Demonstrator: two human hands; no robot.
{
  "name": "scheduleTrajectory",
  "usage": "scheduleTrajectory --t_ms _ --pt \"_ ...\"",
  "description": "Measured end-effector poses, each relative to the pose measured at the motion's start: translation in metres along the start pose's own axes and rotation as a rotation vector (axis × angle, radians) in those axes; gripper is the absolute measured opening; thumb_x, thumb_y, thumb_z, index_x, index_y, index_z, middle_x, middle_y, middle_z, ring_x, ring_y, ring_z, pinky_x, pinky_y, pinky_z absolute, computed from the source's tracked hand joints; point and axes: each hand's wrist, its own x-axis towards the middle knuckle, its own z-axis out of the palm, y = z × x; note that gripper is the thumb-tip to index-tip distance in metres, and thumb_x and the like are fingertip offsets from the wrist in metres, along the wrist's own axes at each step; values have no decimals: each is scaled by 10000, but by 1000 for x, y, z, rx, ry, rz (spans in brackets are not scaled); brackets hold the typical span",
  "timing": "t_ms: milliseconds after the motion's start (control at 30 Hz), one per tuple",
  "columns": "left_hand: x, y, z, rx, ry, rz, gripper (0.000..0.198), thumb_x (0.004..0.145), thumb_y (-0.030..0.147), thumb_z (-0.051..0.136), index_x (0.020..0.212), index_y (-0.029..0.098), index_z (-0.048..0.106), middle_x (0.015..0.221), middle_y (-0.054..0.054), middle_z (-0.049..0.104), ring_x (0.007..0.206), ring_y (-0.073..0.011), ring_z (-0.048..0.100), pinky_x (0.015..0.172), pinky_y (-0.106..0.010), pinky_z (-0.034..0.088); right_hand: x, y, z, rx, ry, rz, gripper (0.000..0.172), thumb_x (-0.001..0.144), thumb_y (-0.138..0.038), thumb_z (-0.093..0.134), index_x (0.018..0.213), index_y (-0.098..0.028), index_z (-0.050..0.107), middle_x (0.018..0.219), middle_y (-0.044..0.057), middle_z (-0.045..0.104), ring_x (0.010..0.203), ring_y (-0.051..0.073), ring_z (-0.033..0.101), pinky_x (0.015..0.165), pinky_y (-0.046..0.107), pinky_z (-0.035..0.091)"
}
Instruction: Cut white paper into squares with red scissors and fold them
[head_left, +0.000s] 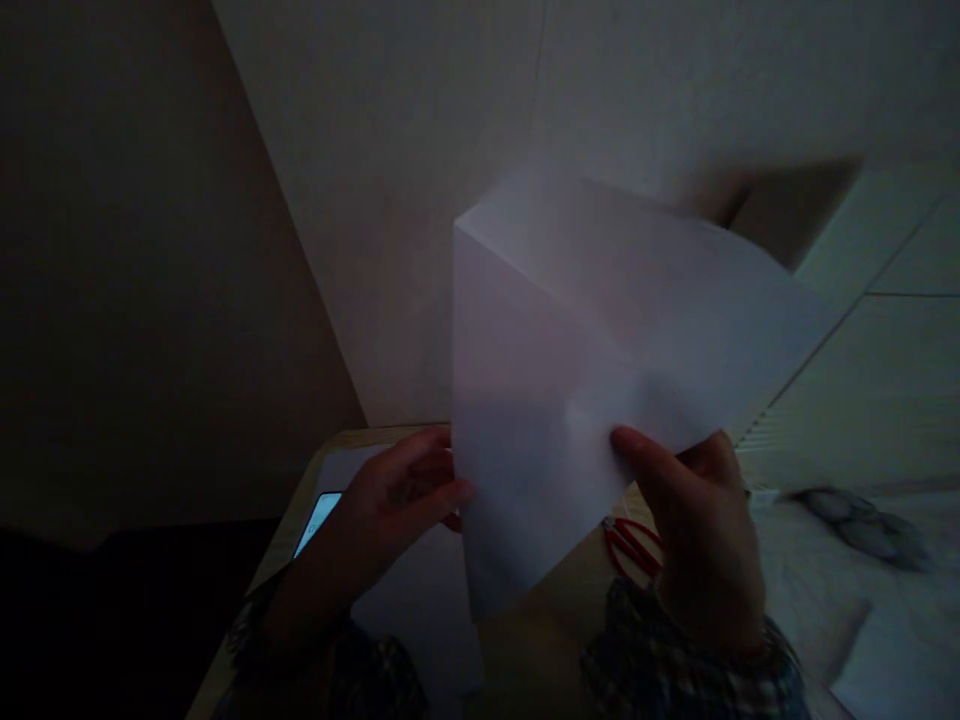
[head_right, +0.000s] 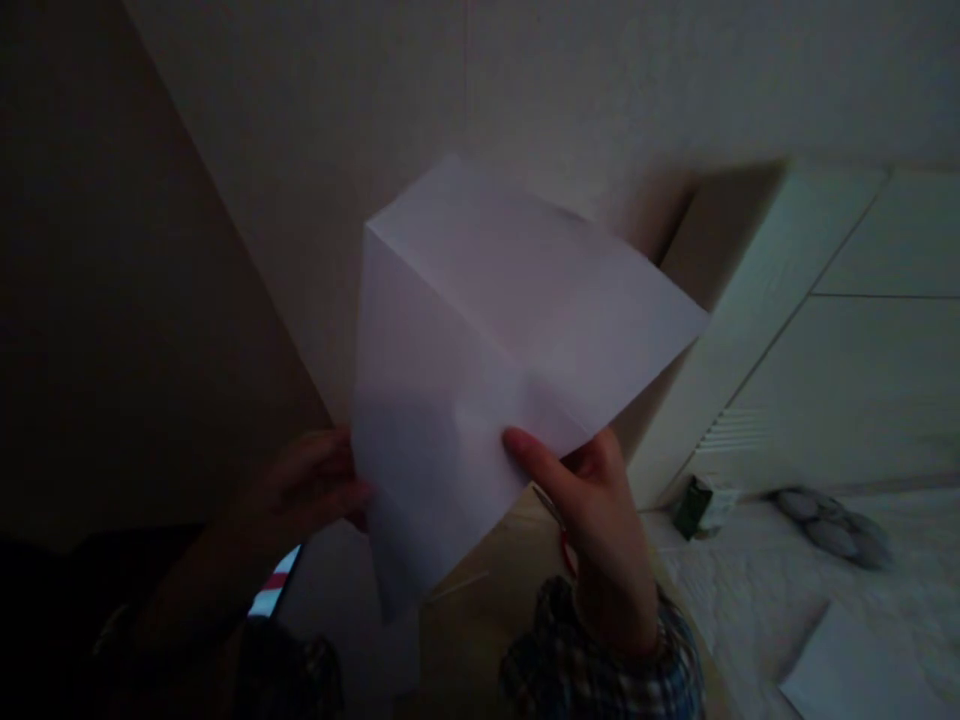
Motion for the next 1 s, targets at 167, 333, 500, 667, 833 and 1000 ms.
scheduleTrajectory --t_ms 167,333,500,667,833,1000 --pt "-6 -39 -3 20 -225 -158 228 698 259 795 923 243 762 902 -40 799 852 -240 740 794 -322 561 7 21 -14 -16 -3 63 321 736 -330 773 1033 -266 670 953 32 772 985 262 712 864 404 575" --pt "-19 -93 -3 39 -272 -276 159 767 326 737 719 178 707 668 -44 759 535 -194 692 529 -278 505 12 65 -21 38 -89 137 428 741 -424 774 1118 -249 673 977 57 753 955 275 698 915 457 553" --pt "-13 -125 -17 115 -250 -292 208 867 329 713 779 147 668 687 11 700 550 -122 642 525 -246 504 14 118 -20 45 -194 246 315 965 -342 622 1234 -178 614 1230 93 649 1022 235 665 858 447 571" --pt "4 -126 -28 128 -201 -273 125 913 262 674 953 143 674 888 -15 701 759 -151 675 683 -318 580 11 148 -25 52 -290 314 329 966 -328 622 1258 -179 601 1261 96 633 1044 242 658 869 454 569" --pt "19 -128 -26 17 -39 -254 252 933 315 641 1129 157 642 1084 -61 684 872 -194 680 746 -373 590 5 149 -30 39 -423 395 313 964 -328 624 1240 -181 612 1243 93 643 1030 237 662 864 449 571" --pt "20 -132 -28 -139 159 -180 312 936 339 632 1193 163 622 1183 -85 665 986 -233 674 833 -436 579 1 139 -30 2 -541 443 290 966 -324 621 1223 -190 624 1241 91 650 1039 235 660 886 455 563"
